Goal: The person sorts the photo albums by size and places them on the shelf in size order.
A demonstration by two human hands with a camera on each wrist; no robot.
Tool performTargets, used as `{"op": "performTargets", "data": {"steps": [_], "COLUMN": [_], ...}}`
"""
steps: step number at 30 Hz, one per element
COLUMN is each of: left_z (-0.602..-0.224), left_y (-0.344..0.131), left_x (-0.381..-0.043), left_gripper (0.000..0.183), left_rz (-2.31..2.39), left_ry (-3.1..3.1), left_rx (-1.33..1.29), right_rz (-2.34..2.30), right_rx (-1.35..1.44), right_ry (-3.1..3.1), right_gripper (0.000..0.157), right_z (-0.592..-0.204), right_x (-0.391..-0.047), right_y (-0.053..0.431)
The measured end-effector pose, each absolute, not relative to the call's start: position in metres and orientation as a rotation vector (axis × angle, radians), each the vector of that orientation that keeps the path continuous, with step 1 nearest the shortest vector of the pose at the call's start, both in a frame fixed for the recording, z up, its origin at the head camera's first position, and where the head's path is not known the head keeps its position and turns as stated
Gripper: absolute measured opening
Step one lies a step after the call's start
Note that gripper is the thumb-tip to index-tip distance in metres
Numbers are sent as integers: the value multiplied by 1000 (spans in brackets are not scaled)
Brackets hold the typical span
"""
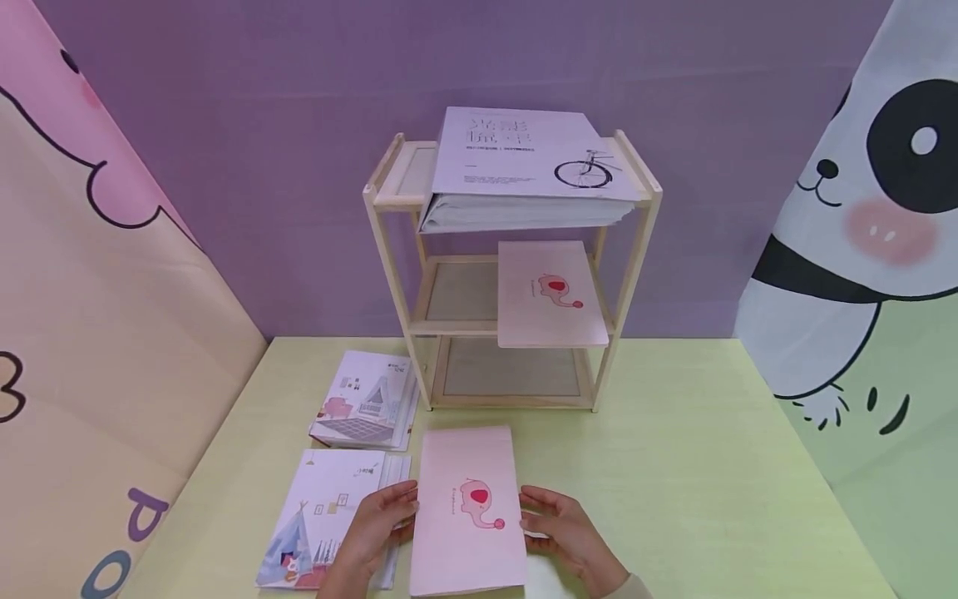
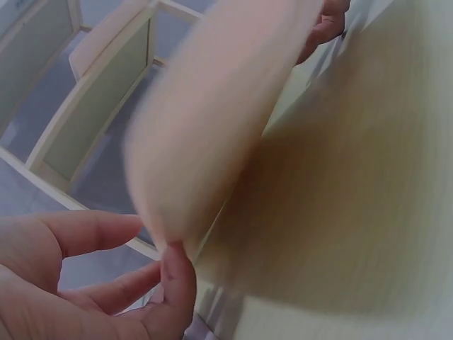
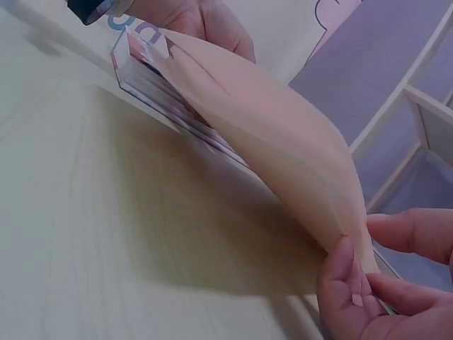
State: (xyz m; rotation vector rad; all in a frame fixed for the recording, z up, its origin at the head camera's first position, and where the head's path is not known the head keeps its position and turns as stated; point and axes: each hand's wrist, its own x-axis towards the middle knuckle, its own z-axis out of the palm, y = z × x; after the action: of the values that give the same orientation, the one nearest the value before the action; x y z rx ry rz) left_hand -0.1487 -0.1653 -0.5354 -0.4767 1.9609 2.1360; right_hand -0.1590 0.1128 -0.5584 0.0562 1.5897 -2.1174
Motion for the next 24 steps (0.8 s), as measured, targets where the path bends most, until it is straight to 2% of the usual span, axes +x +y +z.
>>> {"op": "performTargets", "data": {"steps": [19,24], "left_z": [-528,-525], "left_y": [-166,-165], "left_x": [-153,-155], "left_gripper": [31,33], "left_rz": [2136,2122], "left_ry": [1801,1814], "left_rx": [-339,-306], "right_rz": [-2118,-2137], "right_rx": [37,14], "right_ry": [1403,1408], "right_gripper": [57,57], "right_z": [-551,-549], "right_x": [-164,-166], "right_y": [125,128]}}
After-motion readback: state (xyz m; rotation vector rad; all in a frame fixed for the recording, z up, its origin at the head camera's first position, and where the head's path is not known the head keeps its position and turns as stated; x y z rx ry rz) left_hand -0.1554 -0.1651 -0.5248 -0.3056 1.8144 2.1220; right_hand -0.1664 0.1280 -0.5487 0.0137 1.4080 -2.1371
